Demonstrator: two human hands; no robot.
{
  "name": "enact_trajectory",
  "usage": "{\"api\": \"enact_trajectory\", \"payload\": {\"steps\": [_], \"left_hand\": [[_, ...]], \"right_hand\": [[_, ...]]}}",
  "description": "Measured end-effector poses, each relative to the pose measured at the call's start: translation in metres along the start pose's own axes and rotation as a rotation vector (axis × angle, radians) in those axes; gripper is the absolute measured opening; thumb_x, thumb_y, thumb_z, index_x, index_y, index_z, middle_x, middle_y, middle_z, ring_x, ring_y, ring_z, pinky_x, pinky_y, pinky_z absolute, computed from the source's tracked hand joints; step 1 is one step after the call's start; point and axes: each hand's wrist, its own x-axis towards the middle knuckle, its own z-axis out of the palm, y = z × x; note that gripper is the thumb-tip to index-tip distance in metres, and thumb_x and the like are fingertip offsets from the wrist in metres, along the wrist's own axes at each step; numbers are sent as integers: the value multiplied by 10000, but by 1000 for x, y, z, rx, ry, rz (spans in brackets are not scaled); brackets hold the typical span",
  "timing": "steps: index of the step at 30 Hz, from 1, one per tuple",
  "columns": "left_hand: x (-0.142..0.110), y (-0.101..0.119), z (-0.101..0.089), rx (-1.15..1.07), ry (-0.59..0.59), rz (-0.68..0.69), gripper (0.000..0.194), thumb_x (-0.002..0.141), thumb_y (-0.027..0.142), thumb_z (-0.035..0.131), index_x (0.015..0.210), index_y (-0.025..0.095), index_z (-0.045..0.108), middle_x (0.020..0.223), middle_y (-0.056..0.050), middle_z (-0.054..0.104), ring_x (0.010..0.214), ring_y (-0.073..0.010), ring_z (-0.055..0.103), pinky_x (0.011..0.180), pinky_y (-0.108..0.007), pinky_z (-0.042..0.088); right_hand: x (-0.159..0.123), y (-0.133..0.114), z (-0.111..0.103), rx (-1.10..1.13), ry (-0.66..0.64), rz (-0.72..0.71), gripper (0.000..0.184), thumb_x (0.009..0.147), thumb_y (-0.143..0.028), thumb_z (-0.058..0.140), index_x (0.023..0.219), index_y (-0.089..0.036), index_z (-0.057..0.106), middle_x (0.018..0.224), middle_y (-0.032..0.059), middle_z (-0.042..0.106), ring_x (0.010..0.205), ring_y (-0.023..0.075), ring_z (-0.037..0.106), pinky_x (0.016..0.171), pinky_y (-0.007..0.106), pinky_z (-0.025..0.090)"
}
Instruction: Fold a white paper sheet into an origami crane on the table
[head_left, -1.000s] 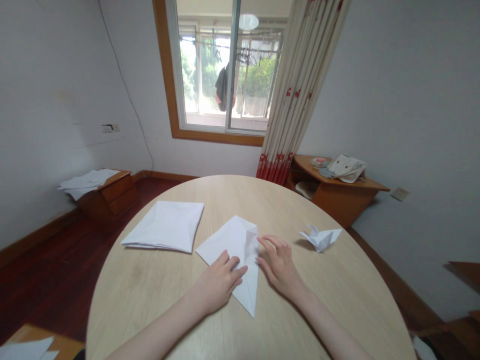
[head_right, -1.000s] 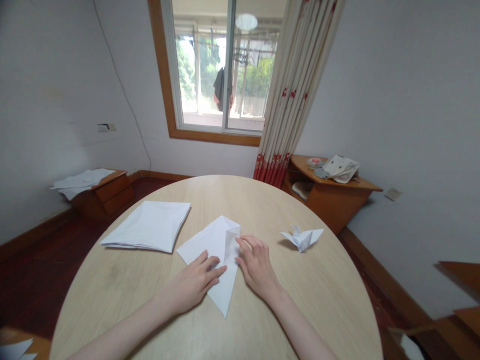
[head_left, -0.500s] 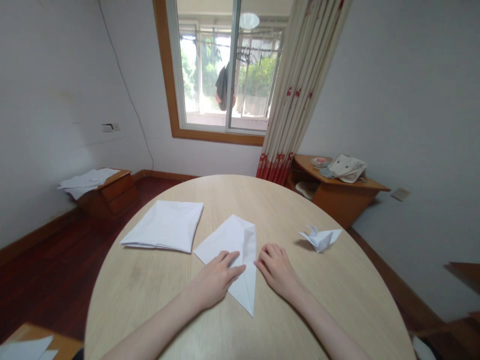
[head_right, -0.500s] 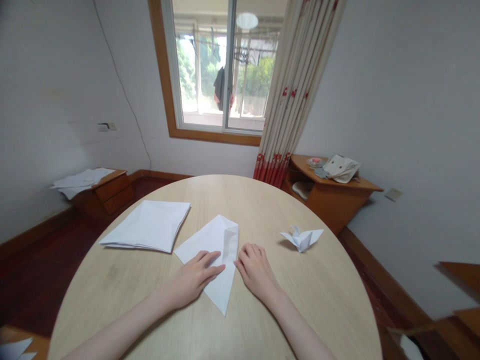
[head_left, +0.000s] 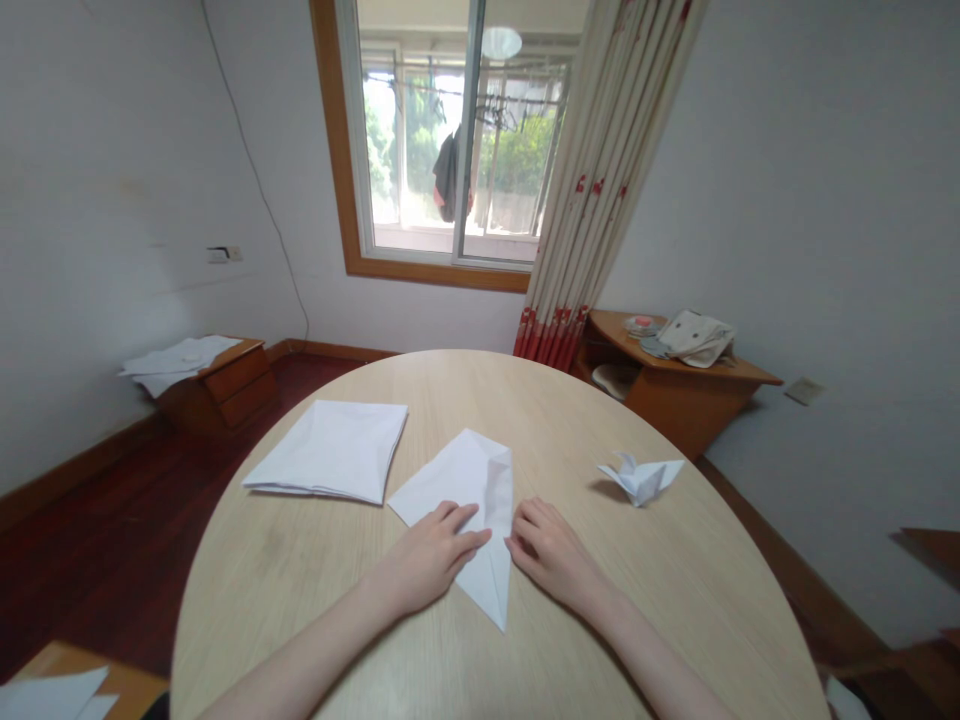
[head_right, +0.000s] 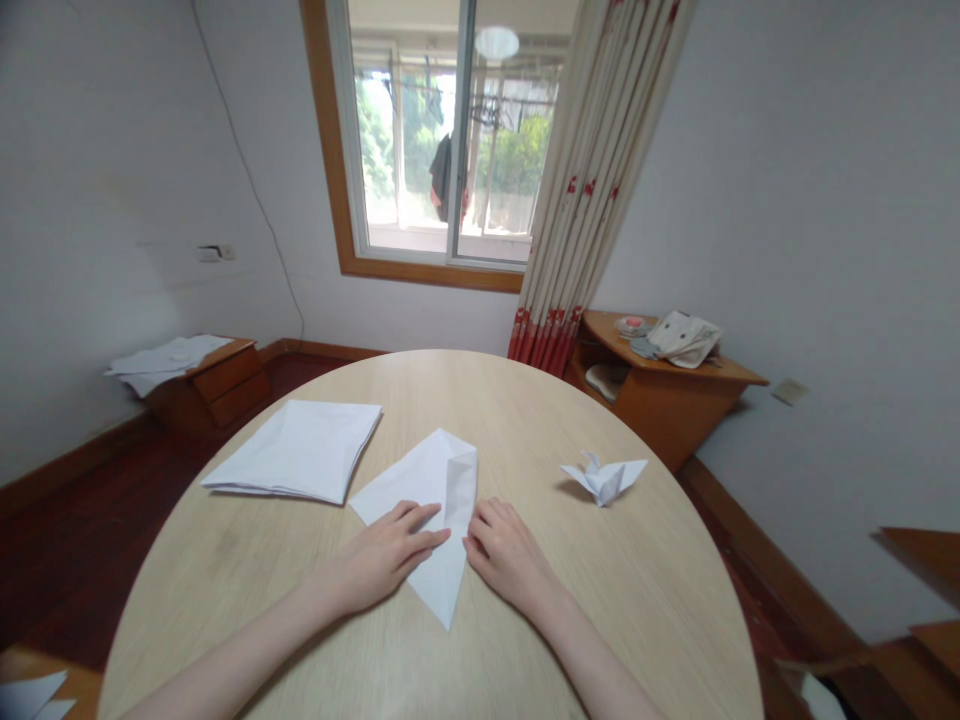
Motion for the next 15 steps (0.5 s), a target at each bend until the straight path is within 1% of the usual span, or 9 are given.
{"api": "enact_trajectory", "payload": {"steps": [5,11,15], "left_hand": [[0,0,-1,-12,13,6,326,979,209,456,1283,268,558,1341,-75,520,1133,-251,477,940,-416,468],[2,2,-6,7,-29,-3,320,964,196,491,1271,242,572,1347,-86,518,1137,-255,479,958,-415,462],[1,1,-5,-16,4,7,303,974,212,475,1253,248,586,1333,-84,529,1131,-250,485,950,-417,467]], "right_hand": [[0,-5,-2,70,-27,-30,183,790,-65,577,673,-193,519,763,22,553,754,180,516,665,284,419],[-2,-12,-5,105,-59,-66,184,740,-18,540,661,-183,526,737,17,547,725,166,501,635,268,388],[-5,-18,-6,135,-80,-85,197,704,2,524,641,-185,524,700,0,526,694,153,481,615,259,367]]}}
